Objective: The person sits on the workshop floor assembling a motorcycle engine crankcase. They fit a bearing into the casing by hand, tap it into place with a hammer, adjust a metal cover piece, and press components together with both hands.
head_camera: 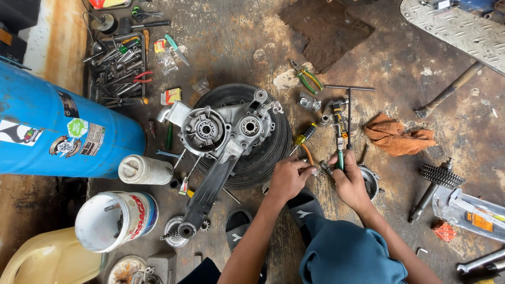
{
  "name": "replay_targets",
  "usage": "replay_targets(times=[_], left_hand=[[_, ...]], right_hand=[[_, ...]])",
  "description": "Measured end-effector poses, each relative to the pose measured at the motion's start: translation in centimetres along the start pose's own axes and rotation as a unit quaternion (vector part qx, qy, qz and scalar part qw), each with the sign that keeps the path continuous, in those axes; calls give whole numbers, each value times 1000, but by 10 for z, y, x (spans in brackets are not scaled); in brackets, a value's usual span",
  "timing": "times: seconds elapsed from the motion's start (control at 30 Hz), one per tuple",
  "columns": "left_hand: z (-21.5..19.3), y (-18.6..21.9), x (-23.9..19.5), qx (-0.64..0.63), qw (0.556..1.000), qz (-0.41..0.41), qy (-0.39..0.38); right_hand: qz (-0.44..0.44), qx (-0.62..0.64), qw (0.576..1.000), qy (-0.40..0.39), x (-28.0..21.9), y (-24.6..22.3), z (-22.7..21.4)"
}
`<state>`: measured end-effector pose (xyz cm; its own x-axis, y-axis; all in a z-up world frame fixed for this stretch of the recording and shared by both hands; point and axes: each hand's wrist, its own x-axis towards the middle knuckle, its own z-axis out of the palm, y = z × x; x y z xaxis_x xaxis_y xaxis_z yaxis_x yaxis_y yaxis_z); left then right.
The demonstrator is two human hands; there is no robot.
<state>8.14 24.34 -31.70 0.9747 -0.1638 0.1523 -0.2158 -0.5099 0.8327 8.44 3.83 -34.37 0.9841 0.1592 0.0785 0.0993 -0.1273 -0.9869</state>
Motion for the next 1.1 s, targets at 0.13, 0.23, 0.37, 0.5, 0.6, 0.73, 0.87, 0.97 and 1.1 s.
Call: replay_targets(times=[0.13,0.23,0.37,0.5,0.6,0.73,0.87,0.97,1.1], left_hand=[[-3,-4,4,-122,992,-17,29],[-11,5,4,-252,964,-20,81],[-16,5,5,-358,926,-1,122],[-15,7,6,-361,922,6,140],[-22,20,6,-380,912,-8,153],[-32,13,3,-293,922,-176,183],[-43,2,0,-149,958,-204,138],[-52,21,-2,-227,952,-166,124],[-52,16,3,-123,972,-94,175]], right_hand=[[-36,-9,999,23,9,-11,13],[-22,29,999,35,13,-33,26],[1,35,999,23,28,-68,38],[-25,20,999,14,23,-67,49],[10,77,997,19,19,-90,56],[37,80,996,25,21,-97,53],[35,50,998,11,34,-102,46],[1,15,1000,-12,38,-87,42],[-56,-35,997,-39,43,-71,41]])
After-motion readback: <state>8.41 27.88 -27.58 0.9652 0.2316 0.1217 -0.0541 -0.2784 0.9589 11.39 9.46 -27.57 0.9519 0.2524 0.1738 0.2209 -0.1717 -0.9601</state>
